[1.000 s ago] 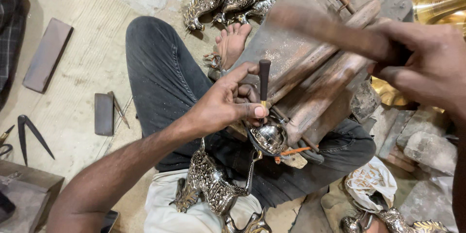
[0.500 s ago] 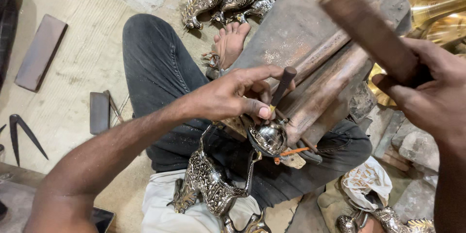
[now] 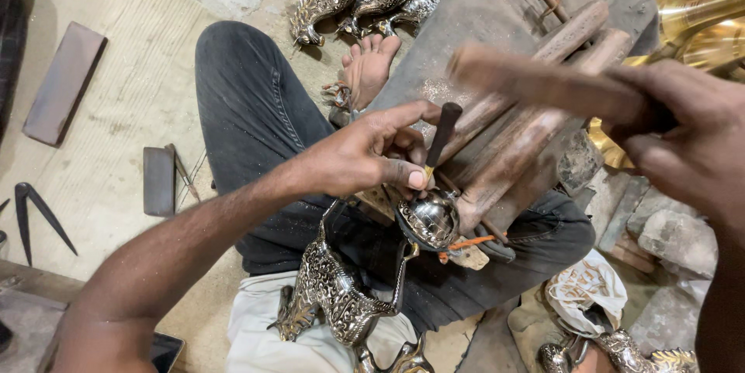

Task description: The person sits on the workshop floor with an ornate metal figurine clamped in a wooden fixture on their lap. They hold a punch chisel against the metal surface and repeatedly strike it with a wooden mallet, repositioning the punch to work different spots of the decoration.

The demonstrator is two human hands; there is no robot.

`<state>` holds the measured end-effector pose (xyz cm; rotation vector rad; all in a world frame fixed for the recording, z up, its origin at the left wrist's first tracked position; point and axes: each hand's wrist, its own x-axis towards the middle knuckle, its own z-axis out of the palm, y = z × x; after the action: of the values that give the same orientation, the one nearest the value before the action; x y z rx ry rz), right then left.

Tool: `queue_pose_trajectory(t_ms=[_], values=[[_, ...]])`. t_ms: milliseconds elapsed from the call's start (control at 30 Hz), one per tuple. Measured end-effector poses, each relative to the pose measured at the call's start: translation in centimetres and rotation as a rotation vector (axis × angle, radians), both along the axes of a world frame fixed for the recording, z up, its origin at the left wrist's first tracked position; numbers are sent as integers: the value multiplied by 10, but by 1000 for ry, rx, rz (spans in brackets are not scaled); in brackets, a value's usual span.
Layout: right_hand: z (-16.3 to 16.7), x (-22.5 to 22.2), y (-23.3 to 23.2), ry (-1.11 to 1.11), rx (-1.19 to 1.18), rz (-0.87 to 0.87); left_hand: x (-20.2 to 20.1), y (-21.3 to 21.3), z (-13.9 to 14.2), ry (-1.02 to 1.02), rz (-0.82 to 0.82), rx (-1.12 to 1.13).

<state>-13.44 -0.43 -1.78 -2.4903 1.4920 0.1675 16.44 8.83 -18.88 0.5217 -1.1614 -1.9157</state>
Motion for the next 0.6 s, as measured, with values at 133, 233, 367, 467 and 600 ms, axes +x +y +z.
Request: queue_pose_trajectory(t_ms=[133, 233, 367, 467, 600], values=[[-4, 5, -13, 72, 18, 33, -2, 6, -2, 40, 45, 132], [-6, 8, -24, 119, -93, 215, -2, 11, 0, 83, 75, 161], [-11, 11, -36, 401, -19, 216, -3, 12, 4, 73, 95, 252], [-12, 11, -42, 314, -85, 302, -3, 11, 4, 57, 89, 271], [-13, 12, -43, 335, 125, 20, -3, 14, 2, 107, 111, 234]])
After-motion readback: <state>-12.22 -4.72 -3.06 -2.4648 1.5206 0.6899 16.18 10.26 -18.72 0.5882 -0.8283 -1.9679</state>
